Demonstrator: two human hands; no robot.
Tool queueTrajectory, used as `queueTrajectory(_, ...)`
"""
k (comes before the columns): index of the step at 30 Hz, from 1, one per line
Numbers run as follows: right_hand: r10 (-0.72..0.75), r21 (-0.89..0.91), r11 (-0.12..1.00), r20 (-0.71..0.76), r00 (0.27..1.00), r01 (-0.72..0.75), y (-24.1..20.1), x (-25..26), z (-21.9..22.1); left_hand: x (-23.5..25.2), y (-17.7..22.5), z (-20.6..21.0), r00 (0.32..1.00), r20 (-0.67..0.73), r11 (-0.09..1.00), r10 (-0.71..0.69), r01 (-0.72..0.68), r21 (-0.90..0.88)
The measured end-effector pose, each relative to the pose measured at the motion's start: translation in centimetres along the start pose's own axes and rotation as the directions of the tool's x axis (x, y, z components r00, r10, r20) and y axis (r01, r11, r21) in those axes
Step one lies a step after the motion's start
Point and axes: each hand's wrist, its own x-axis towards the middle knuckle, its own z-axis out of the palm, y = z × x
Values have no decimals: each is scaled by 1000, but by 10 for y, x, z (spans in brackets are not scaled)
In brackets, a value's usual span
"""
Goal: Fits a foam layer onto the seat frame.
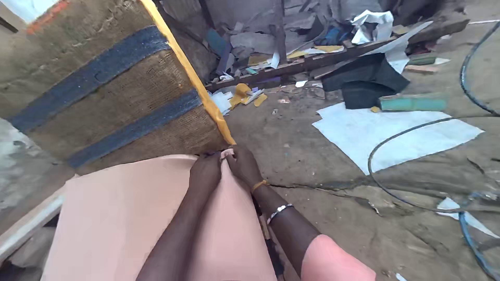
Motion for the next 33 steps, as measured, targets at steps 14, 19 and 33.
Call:
queueTrajectory(14,53,-29,998,-74,996,-55,-3,3,-3,-11,-3,32,921,-385,987,-60,-2,-158)
queueTrajectory(19,-137,-167,979,-104,985,119,5,-1,-1,2,-14,43,891,-451,988,43,-104,-112)
queueTrajectory(33,-218,-236,951,-50,975,200,2,0,3,10,9,26,949,-267,984,-167,141,-113)
